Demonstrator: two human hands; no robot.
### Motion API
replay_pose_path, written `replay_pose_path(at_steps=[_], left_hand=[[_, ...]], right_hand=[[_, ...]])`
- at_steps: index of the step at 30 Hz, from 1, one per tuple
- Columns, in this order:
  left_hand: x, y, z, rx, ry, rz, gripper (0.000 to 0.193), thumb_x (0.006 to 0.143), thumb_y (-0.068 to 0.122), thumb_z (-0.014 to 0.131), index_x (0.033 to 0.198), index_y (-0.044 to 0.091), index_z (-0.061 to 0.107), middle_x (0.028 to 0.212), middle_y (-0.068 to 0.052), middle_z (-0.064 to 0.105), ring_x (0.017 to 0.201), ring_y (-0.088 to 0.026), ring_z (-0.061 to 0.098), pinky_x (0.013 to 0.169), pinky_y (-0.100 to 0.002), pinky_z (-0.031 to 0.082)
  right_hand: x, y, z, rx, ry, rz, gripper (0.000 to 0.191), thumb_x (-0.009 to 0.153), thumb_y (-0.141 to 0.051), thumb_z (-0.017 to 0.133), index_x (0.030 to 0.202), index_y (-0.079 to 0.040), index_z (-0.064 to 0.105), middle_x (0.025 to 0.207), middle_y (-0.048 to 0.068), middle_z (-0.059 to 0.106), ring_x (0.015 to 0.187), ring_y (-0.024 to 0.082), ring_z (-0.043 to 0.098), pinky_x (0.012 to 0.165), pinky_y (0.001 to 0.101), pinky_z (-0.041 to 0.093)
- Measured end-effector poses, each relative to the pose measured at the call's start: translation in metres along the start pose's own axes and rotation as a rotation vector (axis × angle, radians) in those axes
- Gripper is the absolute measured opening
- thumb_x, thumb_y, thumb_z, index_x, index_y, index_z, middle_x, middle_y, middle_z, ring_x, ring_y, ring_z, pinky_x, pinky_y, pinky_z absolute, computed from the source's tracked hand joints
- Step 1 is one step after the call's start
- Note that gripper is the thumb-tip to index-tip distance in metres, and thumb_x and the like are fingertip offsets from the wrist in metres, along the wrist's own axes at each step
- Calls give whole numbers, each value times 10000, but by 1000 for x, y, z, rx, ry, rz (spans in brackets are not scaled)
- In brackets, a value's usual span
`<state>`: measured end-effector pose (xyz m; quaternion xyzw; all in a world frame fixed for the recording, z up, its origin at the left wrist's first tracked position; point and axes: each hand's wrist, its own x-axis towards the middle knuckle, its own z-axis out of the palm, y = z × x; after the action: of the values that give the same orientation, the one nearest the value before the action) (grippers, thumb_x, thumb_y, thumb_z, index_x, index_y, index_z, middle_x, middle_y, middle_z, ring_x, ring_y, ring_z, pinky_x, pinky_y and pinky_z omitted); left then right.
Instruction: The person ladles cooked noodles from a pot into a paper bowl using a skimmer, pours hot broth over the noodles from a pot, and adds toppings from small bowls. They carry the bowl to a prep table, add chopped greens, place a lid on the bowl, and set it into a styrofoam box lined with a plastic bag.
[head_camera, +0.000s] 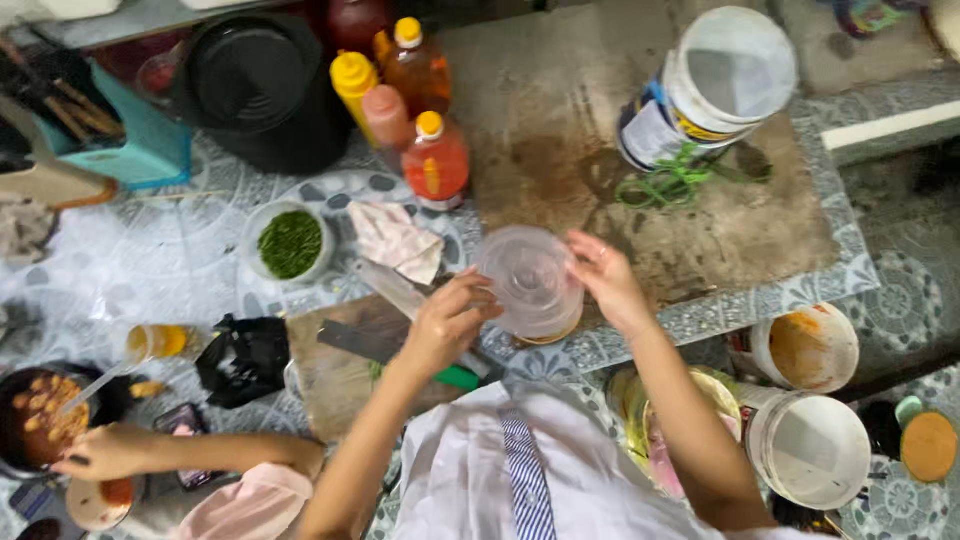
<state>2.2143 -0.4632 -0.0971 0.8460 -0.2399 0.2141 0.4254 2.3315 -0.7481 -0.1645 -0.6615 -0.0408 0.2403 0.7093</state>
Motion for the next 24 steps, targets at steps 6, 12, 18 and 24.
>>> replay_pose_path(at_steps=[6,12,18,24], left_hand=[[-76,-25,120,-151,-11,-449,292,751,-138,633,973,24,732,1578,-224,435,1495,-378,379,1192,-452,372],[-99,-46,147,-162,1,-550,405,752,-141,531,1123,-10,624,1613,-244,414,1538,-383,358,1252,-455,325],[-71,-33,161,118,0,-613,572,893,162,653,1411,-30,506,1613,-222,353,1551,-391,250,1267,-554,176],[-39,-28,191,519,-107,-577,721,942,446,587,1491,-2,454,1630,-233,309,1540,-381,218,1225,-632,95]], right_hand=[[-32,79,5,-555,318,-123,454,956,-77,674,1405,-50,611,1272,148,707,1102,257,670,967,365,532],[-41,71,32,-805,425,-407,459,992,-43,580,1447,-4,534,1404,222,589,1284,401,562,1095,445,447],[-30,59,39,-867,377,-436,522,981,14,546,1494,38,457,1456,238,536,1327,428,515,1129,476,425],[-26,63,50,-1115,387,-463,581,935,-65,576,1471,100,422,1499,272,472,1376,454,457,1173,509,379]])
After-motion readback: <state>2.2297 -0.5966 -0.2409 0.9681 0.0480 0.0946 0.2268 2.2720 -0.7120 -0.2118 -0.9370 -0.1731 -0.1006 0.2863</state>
